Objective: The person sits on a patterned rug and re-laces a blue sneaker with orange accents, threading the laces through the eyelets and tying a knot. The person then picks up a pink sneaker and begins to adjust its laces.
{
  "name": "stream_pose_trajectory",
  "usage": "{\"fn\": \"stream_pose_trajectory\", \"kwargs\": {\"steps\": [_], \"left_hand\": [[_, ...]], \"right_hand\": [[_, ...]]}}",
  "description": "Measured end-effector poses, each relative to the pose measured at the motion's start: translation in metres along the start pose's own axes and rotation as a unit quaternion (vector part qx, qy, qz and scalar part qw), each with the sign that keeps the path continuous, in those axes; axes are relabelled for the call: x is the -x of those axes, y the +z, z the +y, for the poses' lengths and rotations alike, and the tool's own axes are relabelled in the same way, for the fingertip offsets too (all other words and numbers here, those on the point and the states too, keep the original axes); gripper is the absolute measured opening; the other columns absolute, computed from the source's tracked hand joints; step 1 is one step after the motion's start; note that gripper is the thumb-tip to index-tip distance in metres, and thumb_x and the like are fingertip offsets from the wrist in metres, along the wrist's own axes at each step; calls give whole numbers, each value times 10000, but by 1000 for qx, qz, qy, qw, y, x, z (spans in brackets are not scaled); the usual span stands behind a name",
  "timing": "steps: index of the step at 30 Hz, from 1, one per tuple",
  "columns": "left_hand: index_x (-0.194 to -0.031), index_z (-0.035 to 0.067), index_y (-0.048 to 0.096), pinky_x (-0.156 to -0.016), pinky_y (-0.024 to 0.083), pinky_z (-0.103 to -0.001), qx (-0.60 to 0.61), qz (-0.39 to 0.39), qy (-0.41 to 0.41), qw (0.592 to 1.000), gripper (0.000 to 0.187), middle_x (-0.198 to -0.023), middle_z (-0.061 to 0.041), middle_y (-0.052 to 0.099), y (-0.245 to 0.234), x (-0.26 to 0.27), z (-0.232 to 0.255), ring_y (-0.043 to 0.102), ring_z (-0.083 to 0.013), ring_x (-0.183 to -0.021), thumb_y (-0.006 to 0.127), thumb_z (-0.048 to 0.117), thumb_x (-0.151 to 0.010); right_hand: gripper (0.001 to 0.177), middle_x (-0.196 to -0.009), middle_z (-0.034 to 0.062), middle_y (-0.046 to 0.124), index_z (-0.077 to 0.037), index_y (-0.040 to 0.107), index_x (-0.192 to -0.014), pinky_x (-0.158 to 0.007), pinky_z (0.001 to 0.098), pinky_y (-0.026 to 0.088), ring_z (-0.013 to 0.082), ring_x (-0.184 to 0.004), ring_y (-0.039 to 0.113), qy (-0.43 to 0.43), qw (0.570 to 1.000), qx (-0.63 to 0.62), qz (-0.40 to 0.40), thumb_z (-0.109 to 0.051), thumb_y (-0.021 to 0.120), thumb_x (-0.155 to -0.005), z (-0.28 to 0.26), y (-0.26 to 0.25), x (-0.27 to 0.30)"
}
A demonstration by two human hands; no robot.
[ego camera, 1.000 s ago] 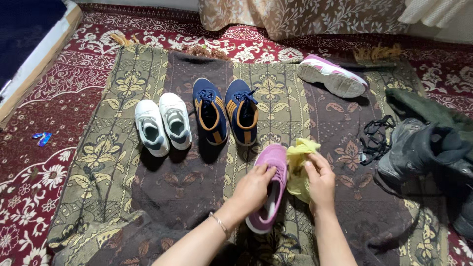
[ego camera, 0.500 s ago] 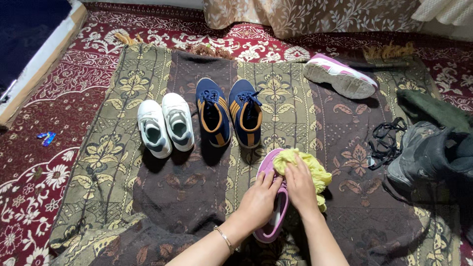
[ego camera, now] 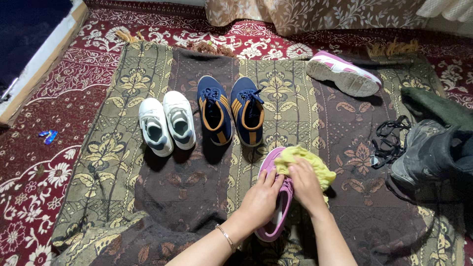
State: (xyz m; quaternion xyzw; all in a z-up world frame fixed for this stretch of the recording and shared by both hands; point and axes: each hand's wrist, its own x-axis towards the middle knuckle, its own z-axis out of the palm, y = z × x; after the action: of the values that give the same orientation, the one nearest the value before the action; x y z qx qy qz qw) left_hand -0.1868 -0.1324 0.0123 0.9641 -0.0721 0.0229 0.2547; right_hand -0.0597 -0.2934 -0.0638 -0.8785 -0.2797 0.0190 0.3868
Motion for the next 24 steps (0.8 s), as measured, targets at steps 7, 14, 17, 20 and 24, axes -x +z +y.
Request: {"fn": "stream_pose_trajectory", "kwargs": {"steps": [7, 14, 17, 20, 24], "left_hand": [[-1471, -129, 403, -1176, 348, -450, 20, 33, -11, 999, 753, -1520, -340, 423, 9, 3, -5, 409, -484, -1419, 604, -32, -752], [-1444, -112, 433, -1127, 393, -438, 167, 82, -137, 973, 661, -1528, -328, 404, 13, 5, -10, 478, -448, -1347, 570, 1, -807], [-1411, -53, 514, -1128, 407, -432, 211, 110, -167, 957, 593, -1521, -280, 455, 12, 3, -8, 521, -430, -1325, 579, 12, -825], [-1368, -33, 574, -1133, 423, -427, 240, 178, -155, 942, 533, -1497, -248, 515, 12, -2, -7, 549, -413, -1330, 578, -14, -836], [-1289, -18, 610, -1120, 455, -423, 248, 227, -135, 932, 475, -1457, -215, 568, 10, -3, -5, 588, -391, -1300, 558, -66, -819]], "right_hand": [[425, -1451, 241, 516, 55, 650, -1271, -1105, 485, 343, 386, -1341, 459, 118, 987, 74, 77, -250, 499, -1016, 2, -6, -1], [284, -1439, 157, 563, -30, 746, -1119, -1118, 475, 373, 347, -1339, 480, 180, 965, -11, 191, -225, 654, -935, -10, -25, -1], [173, -1414, 117, 589, -67, 803, -1000, -1089, 477, 380, 319, -1319, 491, 134, 976, -2, 171, -167, 724, -882, -19, -34, -3], [122, -1304, 71, 655, -108, 807, -963, -1005, 381, 491, 241, -1233, 572, 96, 983, -66, 142, -126, 741, -862, -33, -33, -4], [145, -1066, 15, 735, -120, 804, -971, -772, 263, 553, 125, -947, 697, 132, 976, -168, 29, -110, 754, -836, -52, -35, -4]]}}
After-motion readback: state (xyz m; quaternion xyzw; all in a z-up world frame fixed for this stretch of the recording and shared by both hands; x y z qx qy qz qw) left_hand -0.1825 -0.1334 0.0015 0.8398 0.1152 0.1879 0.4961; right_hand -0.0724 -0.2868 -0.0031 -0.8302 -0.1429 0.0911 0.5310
